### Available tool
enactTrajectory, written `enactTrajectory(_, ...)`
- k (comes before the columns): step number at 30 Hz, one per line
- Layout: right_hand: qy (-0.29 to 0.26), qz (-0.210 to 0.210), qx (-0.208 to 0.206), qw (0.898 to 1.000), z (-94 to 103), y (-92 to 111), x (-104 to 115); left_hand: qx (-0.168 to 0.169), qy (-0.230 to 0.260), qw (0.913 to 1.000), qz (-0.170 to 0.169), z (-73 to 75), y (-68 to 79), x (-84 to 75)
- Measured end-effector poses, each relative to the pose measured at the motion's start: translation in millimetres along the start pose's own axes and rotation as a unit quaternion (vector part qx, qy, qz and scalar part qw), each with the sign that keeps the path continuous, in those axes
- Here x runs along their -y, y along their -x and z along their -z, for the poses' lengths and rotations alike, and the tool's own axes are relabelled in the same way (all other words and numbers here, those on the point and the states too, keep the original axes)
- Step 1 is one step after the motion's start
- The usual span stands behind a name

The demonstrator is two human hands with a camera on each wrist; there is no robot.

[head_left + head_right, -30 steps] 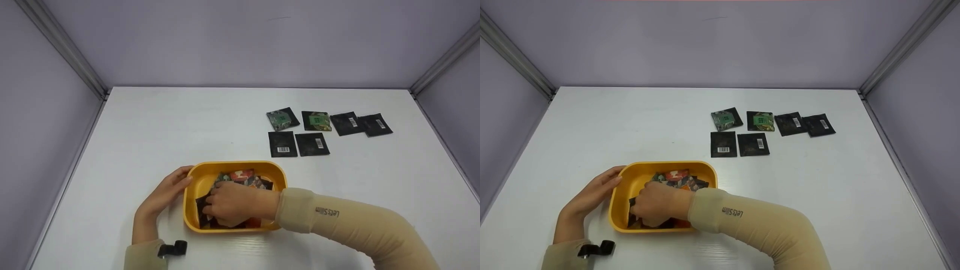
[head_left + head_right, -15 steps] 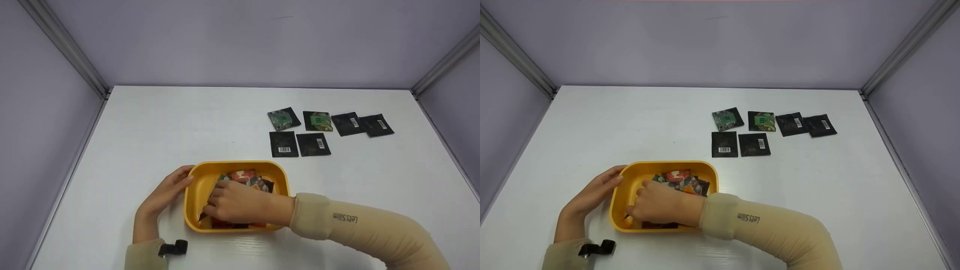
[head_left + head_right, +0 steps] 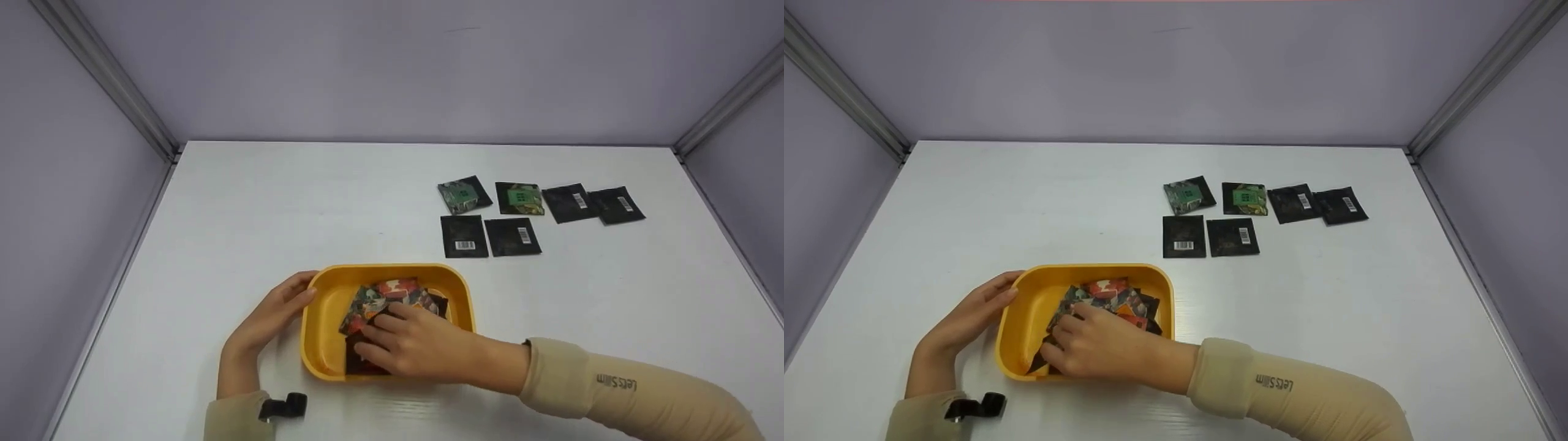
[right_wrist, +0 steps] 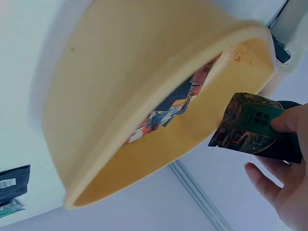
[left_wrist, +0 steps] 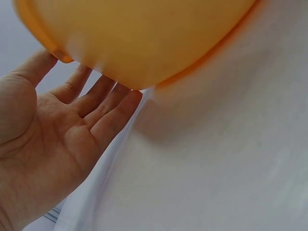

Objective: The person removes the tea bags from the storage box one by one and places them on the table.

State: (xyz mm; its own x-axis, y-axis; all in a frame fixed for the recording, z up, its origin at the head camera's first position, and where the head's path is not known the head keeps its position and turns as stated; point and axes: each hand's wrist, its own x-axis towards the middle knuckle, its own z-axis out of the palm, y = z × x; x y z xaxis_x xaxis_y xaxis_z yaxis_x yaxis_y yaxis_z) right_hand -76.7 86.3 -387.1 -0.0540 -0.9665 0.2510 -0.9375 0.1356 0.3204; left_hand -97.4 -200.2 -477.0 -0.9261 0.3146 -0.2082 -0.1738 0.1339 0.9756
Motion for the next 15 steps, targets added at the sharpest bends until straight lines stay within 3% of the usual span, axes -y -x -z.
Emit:
enactTrajectory(5,0.006,-0.012,-0.038,0.999,6.7,19,0,0.007,0.007,0.9999,-0.005,0.9,-0.1,1.5)
enactTrajectory(15,0.011,-0.064,-0.075,0.995,10.3,58,-5,-0.004,0.003,1.0,0.001,-0.6,-0.3,1.2)
